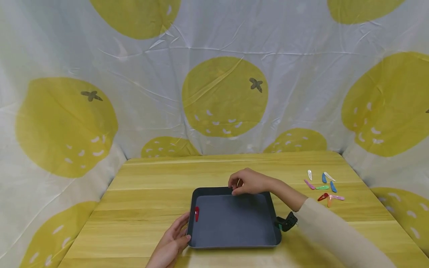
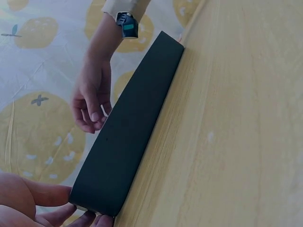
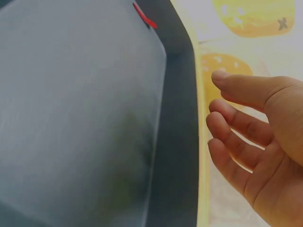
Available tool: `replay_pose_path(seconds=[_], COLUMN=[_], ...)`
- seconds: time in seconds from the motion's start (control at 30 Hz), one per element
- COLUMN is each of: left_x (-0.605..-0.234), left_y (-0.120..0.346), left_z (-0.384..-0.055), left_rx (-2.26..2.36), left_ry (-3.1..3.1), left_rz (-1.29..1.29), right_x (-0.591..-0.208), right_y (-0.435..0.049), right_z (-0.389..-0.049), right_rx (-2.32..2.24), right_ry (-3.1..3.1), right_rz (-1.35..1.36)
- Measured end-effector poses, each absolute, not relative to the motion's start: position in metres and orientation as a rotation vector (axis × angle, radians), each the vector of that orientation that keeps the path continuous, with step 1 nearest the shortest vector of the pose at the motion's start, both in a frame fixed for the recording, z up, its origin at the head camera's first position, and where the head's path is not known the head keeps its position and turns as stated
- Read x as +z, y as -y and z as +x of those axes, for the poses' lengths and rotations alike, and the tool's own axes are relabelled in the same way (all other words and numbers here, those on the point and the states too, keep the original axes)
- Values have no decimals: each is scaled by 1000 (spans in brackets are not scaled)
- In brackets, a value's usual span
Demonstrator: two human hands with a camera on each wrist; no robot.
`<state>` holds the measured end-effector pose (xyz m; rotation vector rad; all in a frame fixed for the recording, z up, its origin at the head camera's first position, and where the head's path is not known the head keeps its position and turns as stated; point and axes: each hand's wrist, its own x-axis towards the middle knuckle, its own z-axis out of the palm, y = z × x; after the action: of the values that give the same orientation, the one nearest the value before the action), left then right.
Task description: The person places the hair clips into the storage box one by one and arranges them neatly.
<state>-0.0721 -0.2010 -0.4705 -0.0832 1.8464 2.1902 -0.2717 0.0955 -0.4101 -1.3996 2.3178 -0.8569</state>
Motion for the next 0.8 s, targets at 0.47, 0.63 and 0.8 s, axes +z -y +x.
replay_pose_path(seconds=[0.47, 0.63, 0.8], left_x=[-469, -468, -469], left_y=[201, 201, 201], left_z=[-72, -73, -74], left_rx=[2181, 2180, 2174], left_ry=[-1857, -1841, -1842], left_rz=[-106, -104, -111], right_x=[-407, -406, -403], right_y=[-152, -175, -195], right_z=[-283, -282, -283], right_rx=[-903, -925, -938], right_ry=[-2411, -2451, -2484], right_rz=[-1321, -1234, -1183])
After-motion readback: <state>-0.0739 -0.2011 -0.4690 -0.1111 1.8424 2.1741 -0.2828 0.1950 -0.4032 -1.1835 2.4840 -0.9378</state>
